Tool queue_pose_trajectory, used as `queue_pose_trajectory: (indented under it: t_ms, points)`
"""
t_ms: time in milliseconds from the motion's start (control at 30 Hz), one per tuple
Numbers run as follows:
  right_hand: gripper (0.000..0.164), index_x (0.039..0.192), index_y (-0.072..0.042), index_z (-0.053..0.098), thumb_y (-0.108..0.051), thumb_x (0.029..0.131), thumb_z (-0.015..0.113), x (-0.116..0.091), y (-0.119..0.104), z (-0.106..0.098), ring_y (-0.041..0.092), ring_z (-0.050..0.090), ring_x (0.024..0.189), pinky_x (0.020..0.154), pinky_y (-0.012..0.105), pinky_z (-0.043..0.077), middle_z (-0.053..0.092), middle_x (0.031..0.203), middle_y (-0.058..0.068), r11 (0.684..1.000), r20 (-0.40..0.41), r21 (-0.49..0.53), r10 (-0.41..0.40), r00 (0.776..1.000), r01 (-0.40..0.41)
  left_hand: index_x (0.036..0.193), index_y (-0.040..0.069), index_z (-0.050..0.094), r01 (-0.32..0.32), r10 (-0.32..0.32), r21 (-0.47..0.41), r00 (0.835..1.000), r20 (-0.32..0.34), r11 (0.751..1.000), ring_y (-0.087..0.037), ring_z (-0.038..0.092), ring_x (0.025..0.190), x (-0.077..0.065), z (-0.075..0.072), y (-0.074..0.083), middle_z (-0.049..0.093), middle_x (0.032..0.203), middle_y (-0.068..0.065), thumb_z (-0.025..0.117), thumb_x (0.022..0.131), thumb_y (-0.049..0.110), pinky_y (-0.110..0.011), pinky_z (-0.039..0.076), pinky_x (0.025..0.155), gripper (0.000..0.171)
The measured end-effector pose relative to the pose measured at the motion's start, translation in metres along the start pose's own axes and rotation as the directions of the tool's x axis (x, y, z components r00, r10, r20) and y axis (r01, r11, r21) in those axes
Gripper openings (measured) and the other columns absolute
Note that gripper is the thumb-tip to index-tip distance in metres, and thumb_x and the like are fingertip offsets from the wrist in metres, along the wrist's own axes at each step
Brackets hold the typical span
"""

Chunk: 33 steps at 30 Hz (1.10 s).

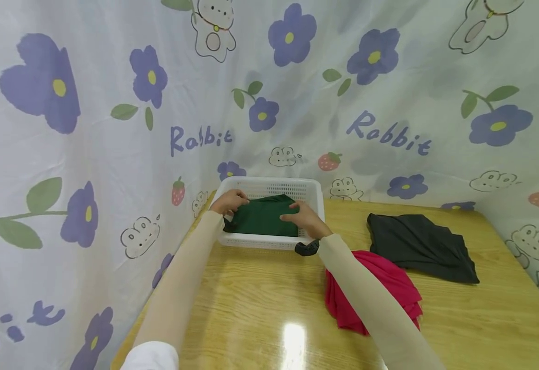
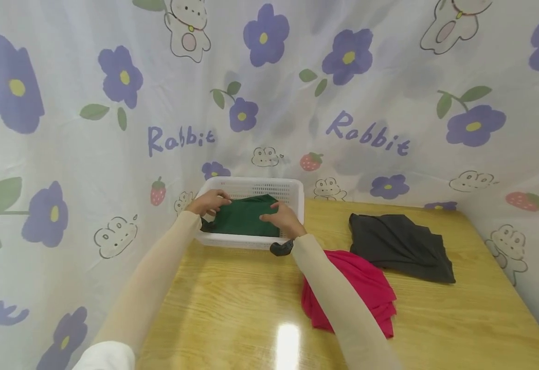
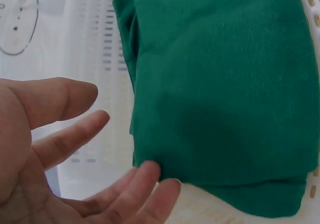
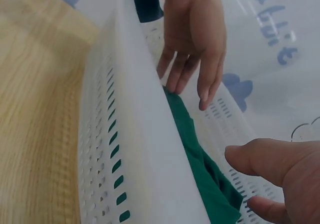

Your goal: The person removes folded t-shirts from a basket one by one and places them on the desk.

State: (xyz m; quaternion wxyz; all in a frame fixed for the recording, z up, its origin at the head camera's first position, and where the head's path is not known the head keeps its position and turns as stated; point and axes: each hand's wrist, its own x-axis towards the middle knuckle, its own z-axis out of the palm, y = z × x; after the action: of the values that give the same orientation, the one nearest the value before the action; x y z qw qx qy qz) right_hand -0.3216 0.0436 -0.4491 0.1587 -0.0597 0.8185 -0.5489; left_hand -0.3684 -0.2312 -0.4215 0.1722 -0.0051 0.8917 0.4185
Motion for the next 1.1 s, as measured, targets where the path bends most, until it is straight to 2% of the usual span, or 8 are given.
queue_pose_trajectory:
  t_ms: [133,267,367,567,833,933,1033,1100]
  points:
    - [0.071,0.155,-0.003,0.037,-0.029,0.099,0.071,0.004,0.0,0.0,0.042,0.041,0.141,0.11,0.058,0.04,0.035,0.158,0.021,0.999,0.01,0.032,0.031,0.999,-0.031,0.148,0.0,0.048,-0.012,0.01,0.062,0.999,0.039,0.998,-0.032,0.05,0.109,-0.002,0.002,0.006,0.044,0.149,-0.023,0.051,0.109,0.021,-0.053,0.047,0.096,0.045]
    - [0.072,0.156,-0.002,0.034,-0.029,0.1,0.07,0.007,0.003,-0.001,0.044,0.036,0.144,0.112,0.058,0.039,0.031,0.16,0.023,0.994,0.039,0.082,0.063,0.997,-0.066,0.153,-0.002,0.042,-0.025,0.01,0.151,0.995,0.1,0.988,-0.045,0.04,0.14,-0.001,0.003,0.007,0.035,0.158,-0.024,0.05,0.109,0.022,-0.06,0.04,0.108,0.05]
    - [0.071,0.155,-0.003,0.033,-0.028,0.1,0.07,0.01,0.005,-0.001,0.045,0.037,0.144,0.112,0.057,0.039,0.03,0.16,0.022,0.98,0.068,0.157,0.114,0.991,-0.123,0.156,-0.001,0.037,-0.004,-0.022,0.168,0.988,0.15,0.986,-0.047,0.034,0.144,0.003,0.003,0.006,0.029,0.161,-0.026,0.049,0.11,0.023,-0.06,0.038,0.11,0.053]
    - [0.072,0.157,-0.007,0.028,-0.022,0.1,0.069,0.014,0.004,0.001,0.039,0.06,0.119,0.1,0.049,0.051,0.042,0.148,0.023,0.94,0.117,0.274,0.179,0.977,-0.205,0.158,0.002,0.035,0.032,-0.06,0.161,0.983,0.173,0.987,-0.046,0.032,0.145,0.009,0.005,-0.001,0.027,0.163,-0.025,0.049,0.11,0.025,-0.058,0.04,0.108,0.054]
    - [0.067,0.156,-0.008,0.034,-0.023,0.1,0.069,0.018,0.005,0.003,0.039,0.056,0.12,0.096,0.049,0.051,0.038,0.154,0.022,0.939,0.124,0.241,0.22,0.968,-0.245,0.155,0.0,0.039,0.029,-0.052,0.14,0.985,0.162,0.99,-0.046,0.029,0.147,0.01,0.006,-0.004,0.029,0.161,-0.025,0.051,0.109,0.021,-0.061,0.04,0.107,0.052]
    - [0.064,0.155,-0.01,0.038,-0.022,0.1,0.069,0.018,0.005,0.003,0.025,0.056,0.091,0.078,0.035,0.05,0.038,0.156,0.018,0.937,0.126,0.25,0.22,0.967,-0.245,0.154,0.0,0.041,0.032,-0.052,0.122,0.985,0.167,0.992,-0.045,0.03,0.146,0.01,0.006,-0.006,0.03,0.161,-0.024,0.052,0.108,0.021,-0.06,0.041,0.107,0.051]
    - [0.061,0.155,-0.011,0.041,-0.019,0.101,0.068,0.02,0.006,0.002,0.015,0.033,0.063,0.058,0.029,0.035,0.038,0.158,0.013,0.932,0.141,0.277,0.201,0.97,-0.233,0.153,0.004,0.044,0.025,-0.047,0.123,0.983,0.178,0.992,-0.044,0.031,0.146,0.012,0.006,-0.006,0.031,0.161,-0.023,0.052,0.109,0.023,-0.06,0.039,0.108,0.049]
    - [0.058,0.153,-0.01,0.045,-0.017,0.1,0.068,0.023,0.007,0.002,0.012,0.021,0.053,0.051,0.027,0.028,0.056,0.142,0.009,0.927,0.145,0.3,0.19,0.971,-0.226,0.153,0.005,0.045,0.022,-0.045,0.127,0.982,0.185,0.992,-0.044,0.032,0.146,0.013,0.005,-0.005,0.032,0.161,-0.022,0.051,0.109,0.024,-0.059,0.039,0.108,0.048]
